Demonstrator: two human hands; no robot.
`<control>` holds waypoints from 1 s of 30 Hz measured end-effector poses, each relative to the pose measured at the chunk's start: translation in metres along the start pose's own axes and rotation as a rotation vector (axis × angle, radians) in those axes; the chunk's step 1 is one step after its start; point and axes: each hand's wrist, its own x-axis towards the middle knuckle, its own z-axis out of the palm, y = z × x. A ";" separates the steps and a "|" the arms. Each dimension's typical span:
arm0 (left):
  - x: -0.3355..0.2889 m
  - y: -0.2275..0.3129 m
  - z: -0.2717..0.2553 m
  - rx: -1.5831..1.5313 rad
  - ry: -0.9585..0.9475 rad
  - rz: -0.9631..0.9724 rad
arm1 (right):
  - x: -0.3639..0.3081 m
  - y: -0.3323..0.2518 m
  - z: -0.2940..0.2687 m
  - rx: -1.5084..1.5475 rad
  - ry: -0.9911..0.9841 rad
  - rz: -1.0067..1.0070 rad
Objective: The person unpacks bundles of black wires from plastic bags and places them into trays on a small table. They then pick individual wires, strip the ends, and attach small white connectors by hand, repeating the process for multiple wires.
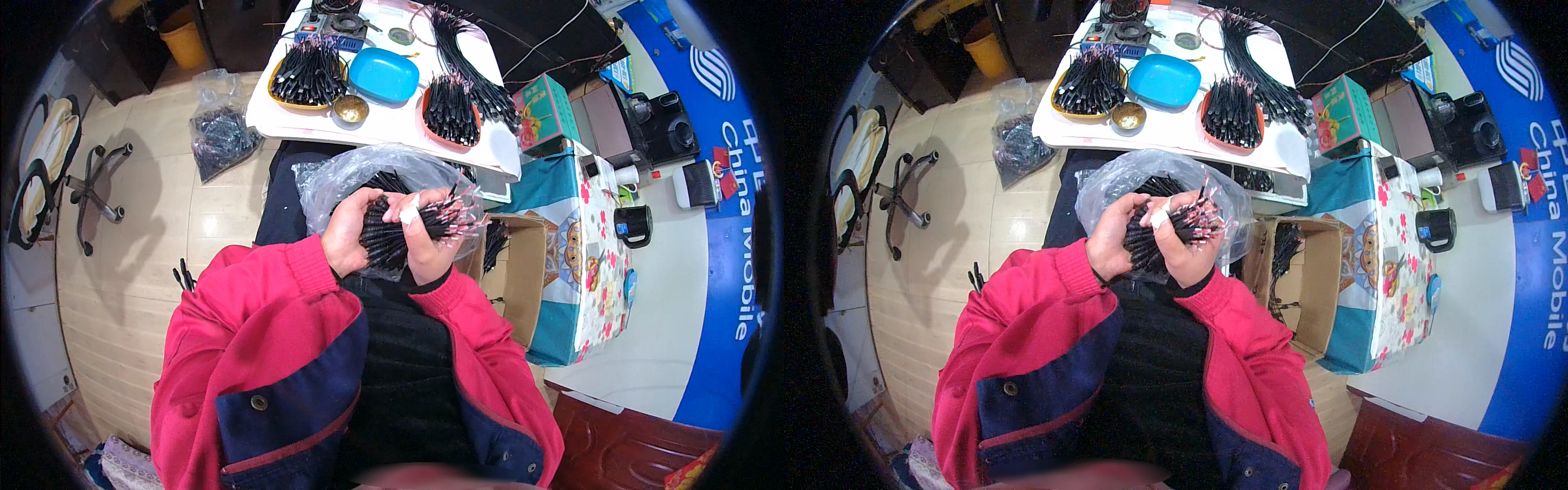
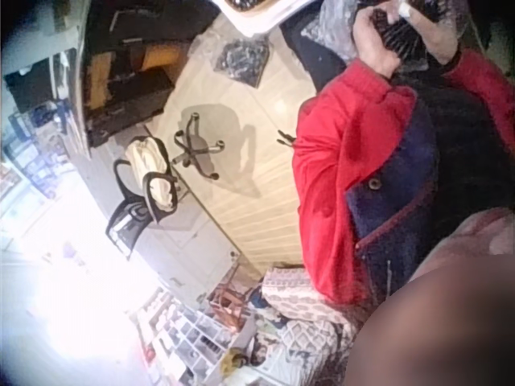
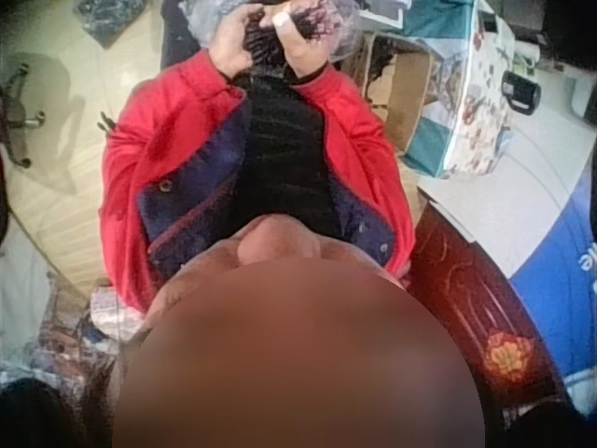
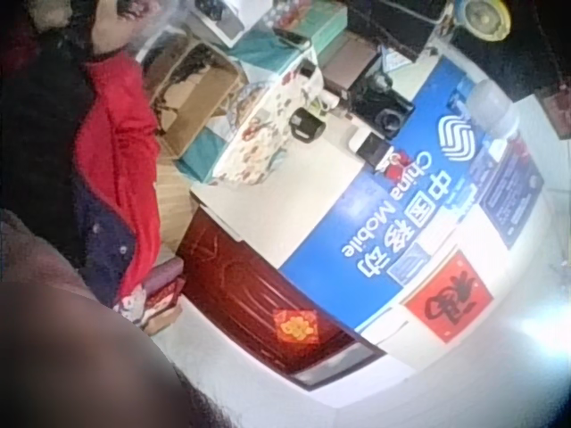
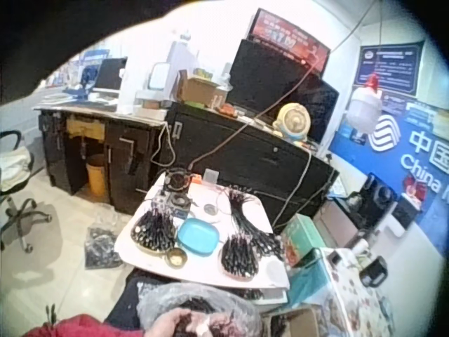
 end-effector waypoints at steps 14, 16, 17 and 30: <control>0.108 0.182 0.054 2.511 0.097 0.936 | 0.270 0.007 -0.081 -0.048 0.031 0.864; 0.140 0.186 0.046 2.728 0.161 0.822 | 0.288 0.042 -0.086 -0.146 0.032 0.891; 0.152 0.186 0.042 2.792 0.175 0.802 | 0.295 0.057 -0.089 -0.168 0.037 0.914; 0.164 0.166 0.029 2.596 -0.056 0.859 | 0.316 0.137 -0.104 -0.463 0.133 1.006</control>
